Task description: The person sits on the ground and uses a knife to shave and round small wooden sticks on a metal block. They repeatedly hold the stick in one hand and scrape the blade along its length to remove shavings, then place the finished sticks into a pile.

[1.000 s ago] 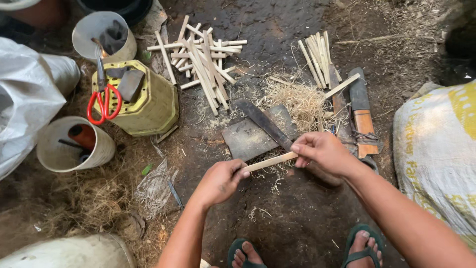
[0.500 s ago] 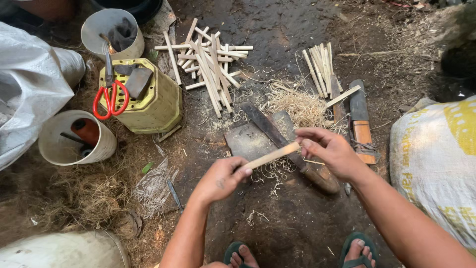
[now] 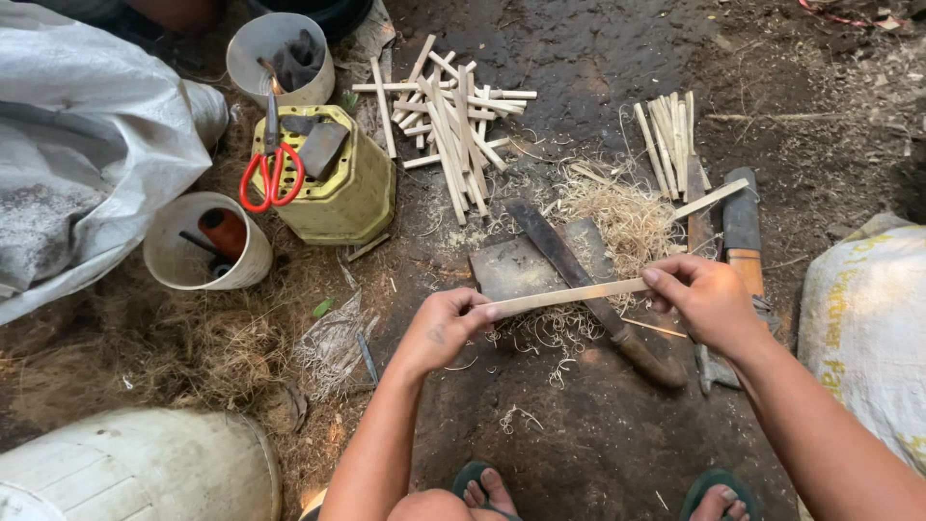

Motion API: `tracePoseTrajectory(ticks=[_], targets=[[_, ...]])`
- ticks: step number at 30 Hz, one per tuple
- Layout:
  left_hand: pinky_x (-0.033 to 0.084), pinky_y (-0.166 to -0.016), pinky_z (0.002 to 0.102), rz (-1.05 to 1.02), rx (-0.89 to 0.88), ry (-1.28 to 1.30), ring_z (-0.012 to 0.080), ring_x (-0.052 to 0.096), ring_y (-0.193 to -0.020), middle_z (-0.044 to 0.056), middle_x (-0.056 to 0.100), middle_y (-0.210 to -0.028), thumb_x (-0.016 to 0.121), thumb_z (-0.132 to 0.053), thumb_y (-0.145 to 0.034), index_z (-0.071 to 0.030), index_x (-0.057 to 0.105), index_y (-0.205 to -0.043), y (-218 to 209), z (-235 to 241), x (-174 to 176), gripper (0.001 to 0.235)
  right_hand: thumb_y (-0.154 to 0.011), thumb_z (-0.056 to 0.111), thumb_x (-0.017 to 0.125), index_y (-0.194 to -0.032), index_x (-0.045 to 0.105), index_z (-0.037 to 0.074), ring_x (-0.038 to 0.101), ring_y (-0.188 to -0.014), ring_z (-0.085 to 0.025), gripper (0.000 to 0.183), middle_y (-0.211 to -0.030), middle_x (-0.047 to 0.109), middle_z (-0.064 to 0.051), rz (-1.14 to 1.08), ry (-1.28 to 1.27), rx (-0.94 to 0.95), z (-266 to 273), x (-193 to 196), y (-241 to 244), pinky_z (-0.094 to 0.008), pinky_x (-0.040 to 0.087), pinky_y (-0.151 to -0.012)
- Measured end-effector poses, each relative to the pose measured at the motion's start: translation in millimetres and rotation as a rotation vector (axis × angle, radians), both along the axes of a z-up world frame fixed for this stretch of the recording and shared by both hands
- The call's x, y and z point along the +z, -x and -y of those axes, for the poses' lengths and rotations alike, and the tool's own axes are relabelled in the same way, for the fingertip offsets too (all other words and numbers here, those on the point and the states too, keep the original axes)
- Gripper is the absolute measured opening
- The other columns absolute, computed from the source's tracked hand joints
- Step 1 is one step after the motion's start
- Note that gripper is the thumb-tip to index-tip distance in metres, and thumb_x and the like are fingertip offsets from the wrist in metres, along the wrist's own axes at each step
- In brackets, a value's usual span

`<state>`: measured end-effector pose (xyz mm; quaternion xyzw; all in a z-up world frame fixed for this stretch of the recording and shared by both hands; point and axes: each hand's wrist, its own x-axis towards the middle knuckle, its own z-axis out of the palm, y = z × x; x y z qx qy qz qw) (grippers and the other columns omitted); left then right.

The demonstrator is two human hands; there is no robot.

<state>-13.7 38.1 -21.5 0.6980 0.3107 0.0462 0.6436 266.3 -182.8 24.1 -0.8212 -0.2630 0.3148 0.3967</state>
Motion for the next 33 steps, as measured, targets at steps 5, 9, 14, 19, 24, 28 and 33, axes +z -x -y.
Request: tracePoseTrajectory(ticks=[5,9,14,19,24,28,33], targets=[[0.051,-0.062,0.027,0.009,0.088,0.043,0.0083,0.063,-0.065,0.002,0.072,-0.073,0.071,-0.022,-0.093,-0.003,0.074,-0.093,-1,2,-17,0.019,-0.093,0.014,0.069,-0.107,0.073,-0.002,0.066,-0.072,-0.012,0.022,-0.086,0.072,-0.007,-0.182,-0.04,-0.005,8,-20,-11,-0.028,0.054,-0.067],[0.05,-0.063,0.03,-0.033,0.073,-0.038,0.012,0.061,-0.067,0.004,0.071,-0.073,0.076,-0.022,-0.09,-0.003,0.075,-0.091,0,5,-36,0.019,-0.095,0.011,0.068,-0.11,0.068,-0.005,0.068,-0.075,-0.014,0.023,-0.088,0.07,-0.009,-0.433,-0.134,-0.05,12,-48,-13,-0.029,0.056,-0.069],[0.05,-0.066,0.03,-0.083,-0.184,-0.221,0.0139,0.063,-0.071,0.005,0.071,-0.078,0.083,-0.024,-0.083,-0.003,0.078,-0.09,1,27,-61,0.023,-0.093,0.013,0.07,-0.099,0.061,0.001,0.068,-0.068,-0.017,0.017,-0.082,0.068,-0.009,-0.439,-0.173,-0.125,19,-76,-10,-0.031,0.056,-0.062],[0.048,-0.056,0.03,-0.186,-0.004,0.124,0.0142,0.06,-0.06,0.003,0.07,-0.072,0.075,-0.022,-0.085,-0.006,0.077,-0.092,-17,24,-64,0.017,-0.095,0.024,0.069,-0.097,0.057,0.005,0.065,-0.063,-0.014,0.023,-0.081,0.068,-0.009,-0.353,-0.089,-0.287,25,-77,-32,-0.031,0.054,-0.058],[0.05,-0.06,0.033,-0.058,0.164,-0.079,0.0169,0.063,-0.067,0.01,0.073,-0.08,0.073,-0.03,-0.091,-0.001,0.077,-0.1,-73,-67,-37,0.03,-0.097,0.026,0.066,-0.097,0.06,0.004,0.064,-0.062,-0.014,0.023,-0.081,0.07,-0.007,-0.266,-0.003,-0.379,56,-88,-74,-0.03,0.053,-0.055],[0.05,-0.092,0.045,-0.102,0.19,-0.621,0.0362,0.063,-0.11,0.03,0.063,-0.122,0.078,-0.038,-0.097,0.01,0.054,-0.136,-90,-95,-19,0.066,-0.097,0.034,0.067,-0.095,0.065,0.002,0.068,-0.065,-0.017,0.033,-0.081,0.073,-0.01,-0.034,0.188,-0.315,83,-127,-79,-0.036,0.054,-0.063],[0.052,-0.104,0.046,-0.344,-0.027,-0.241,0.0315,0.065,-0.123,0.02,0.065,-0.136,0.063,-0.045,-0.091,-0.004,0.053,-0.144,-63,-28,-43,0.068,-0.091,0.037,0.068,-0.097,0.071,0.006,0.073,-0.086,-0.035,0.031,-0.091,0.075,-0.018,0.367,0.275,-0.144,91,-190,-57,-0.045,0.057,-0.08]])
